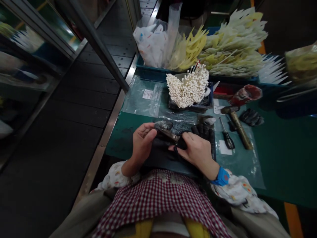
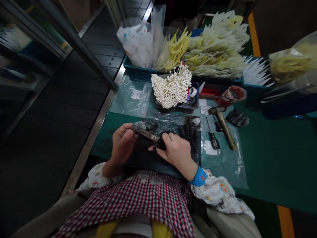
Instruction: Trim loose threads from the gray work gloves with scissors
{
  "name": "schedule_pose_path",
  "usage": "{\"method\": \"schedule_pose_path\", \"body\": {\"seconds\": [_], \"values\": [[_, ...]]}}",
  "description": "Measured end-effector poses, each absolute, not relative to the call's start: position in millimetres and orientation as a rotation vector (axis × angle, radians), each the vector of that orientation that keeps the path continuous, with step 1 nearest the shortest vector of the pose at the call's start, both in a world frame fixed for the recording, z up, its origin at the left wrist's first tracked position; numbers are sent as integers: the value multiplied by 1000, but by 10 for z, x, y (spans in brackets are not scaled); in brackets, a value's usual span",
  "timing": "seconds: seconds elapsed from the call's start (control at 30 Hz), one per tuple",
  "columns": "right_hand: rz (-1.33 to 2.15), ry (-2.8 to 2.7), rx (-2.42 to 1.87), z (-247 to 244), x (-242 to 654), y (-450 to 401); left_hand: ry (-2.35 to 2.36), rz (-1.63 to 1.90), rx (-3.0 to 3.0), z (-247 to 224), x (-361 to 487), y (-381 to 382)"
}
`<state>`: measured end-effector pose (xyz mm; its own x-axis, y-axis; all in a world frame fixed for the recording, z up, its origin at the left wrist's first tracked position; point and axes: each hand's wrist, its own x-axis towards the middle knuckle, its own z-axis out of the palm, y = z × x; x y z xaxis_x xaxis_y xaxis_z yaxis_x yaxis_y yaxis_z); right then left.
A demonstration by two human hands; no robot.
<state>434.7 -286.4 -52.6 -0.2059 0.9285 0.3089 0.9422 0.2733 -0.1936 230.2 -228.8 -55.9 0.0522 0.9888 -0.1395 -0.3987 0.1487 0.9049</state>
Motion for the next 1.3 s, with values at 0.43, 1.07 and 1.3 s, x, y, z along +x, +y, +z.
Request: {"method": "schedule_pose_path", "body": {"seconds": [0.43,1.07,1.3], "values": [[-177,-2182,-1733,-556,4328,-2834,878,1362,667,-682,2530,-2412],[-218,-2244,-1691,-586,4343,-2694,1021,1584,1114,-741,2521,-2425],[-210,-2311,-1701,-566,4417,-2661,1087,1504,1315,-613,2422,-2368]]}}
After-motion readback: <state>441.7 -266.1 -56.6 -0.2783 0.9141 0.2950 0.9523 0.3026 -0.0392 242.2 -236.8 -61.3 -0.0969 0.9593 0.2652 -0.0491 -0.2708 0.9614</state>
